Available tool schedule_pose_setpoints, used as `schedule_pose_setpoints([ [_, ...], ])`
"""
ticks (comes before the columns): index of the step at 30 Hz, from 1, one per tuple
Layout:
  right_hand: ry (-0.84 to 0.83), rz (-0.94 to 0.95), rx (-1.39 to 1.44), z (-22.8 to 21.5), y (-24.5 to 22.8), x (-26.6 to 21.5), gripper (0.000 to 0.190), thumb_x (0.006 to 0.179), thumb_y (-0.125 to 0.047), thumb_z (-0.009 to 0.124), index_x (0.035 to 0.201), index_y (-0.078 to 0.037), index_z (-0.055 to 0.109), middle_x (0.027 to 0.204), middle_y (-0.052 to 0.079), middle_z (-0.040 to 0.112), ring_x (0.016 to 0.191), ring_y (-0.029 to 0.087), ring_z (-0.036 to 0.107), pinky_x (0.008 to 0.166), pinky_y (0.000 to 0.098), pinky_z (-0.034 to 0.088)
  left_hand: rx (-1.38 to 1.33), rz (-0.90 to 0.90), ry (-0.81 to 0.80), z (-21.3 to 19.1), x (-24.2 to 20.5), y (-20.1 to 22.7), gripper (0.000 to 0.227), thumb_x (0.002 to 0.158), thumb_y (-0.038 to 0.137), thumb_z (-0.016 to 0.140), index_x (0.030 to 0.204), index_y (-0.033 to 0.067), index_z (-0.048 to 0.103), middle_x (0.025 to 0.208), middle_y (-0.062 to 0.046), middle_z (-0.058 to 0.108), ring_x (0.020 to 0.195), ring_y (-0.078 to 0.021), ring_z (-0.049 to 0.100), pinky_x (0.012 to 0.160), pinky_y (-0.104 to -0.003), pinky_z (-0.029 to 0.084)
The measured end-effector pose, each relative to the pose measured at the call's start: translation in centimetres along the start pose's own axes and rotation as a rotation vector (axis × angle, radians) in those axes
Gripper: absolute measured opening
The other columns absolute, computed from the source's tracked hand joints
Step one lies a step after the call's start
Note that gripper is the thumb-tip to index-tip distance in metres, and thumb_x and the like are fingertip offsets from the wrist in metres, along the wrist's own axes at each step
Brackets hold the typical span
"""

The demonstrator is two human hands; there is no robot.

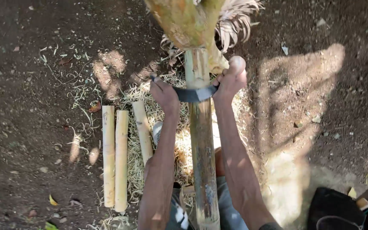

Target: Shaping and scraping bamboo poles using a sickle-like tool.

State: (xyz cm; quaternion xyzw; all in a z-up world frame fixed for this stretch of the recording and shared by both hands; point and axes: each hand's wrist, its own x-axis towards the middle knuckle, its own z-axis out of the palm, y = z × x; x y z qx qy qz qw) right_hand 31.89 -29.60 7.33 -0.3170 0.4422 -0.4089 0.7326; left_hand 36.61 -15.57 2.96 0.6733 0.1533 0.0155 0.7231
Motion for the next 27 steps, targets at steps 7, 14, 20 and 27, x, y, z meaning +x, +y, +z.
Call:
schedule_pose_setpoints([
  [7,0.104,0.229,0.037,0.2,5.3,7.3,0.027,0.097,-0.021,0.066,0.085,0.001,0.056,0.056,0.002,0.047,0.039,0.013,0.044,0.031,0.0275,0.036,0.252,0.168,-0.001,1.6,3.6,-2.7,0.031,0.109,0.019,0.036,0.087,0.0010,0.049,0.067,-0.004,0.048,0.057,-0.0159,0.048,0.053,-0.037,0.039],
  [14,0.078,0.168,0.053,-2.0,4.0,3.8,0.016,0.097,-0.011,0.063,0.100,0.004,0.056,0.062,0.004,0.052,0.039,0.012,0.045,0.030,0.0285,0.036,0.147,0.129,-0.061,0.0,-0.3,1.9,0.028,0.111,0.020,0.034,0.092,0.0041,0.048,0.071,-0.003,0.045,0.060,-0.0143,0.046,0.054,-0.036,0.040],
  [20,-0.015,0.133,0.142,-0.2,4.1,5.6,0.004,0.093,-0.006,0.052,0.095,-0.008,0.054,0.064,0.003,0.054,0.043,0.011,0.046,0.035,0.0279,0.037,0.153,0.124,-0.087,1.7,2.4,-0.7,0.026,0.110,0.019,0.033,0.094,0.0047,0.048,0.077,-0.003,0.044,0.063,-0.0134,0.047,0.053,-0.036,0.043],
  [27,-0.148,0.183,0.313,-3.0,6.6,7.9,0.006,0.096,-0.008,0.049,0.091,-0.008,0.048,0.067,0.002,0.053,0.048,0.011,0.044,0.040,0.0274,0.037,0.249,0.188,0.028,1.4,0.3,1.0,0.023,0.109,0.019,0.036,0.100,0.0037,0.051,0.076,-0.005,0.052,0.067,-0.0156,0.057,0.060,-0.038,0.046],
])
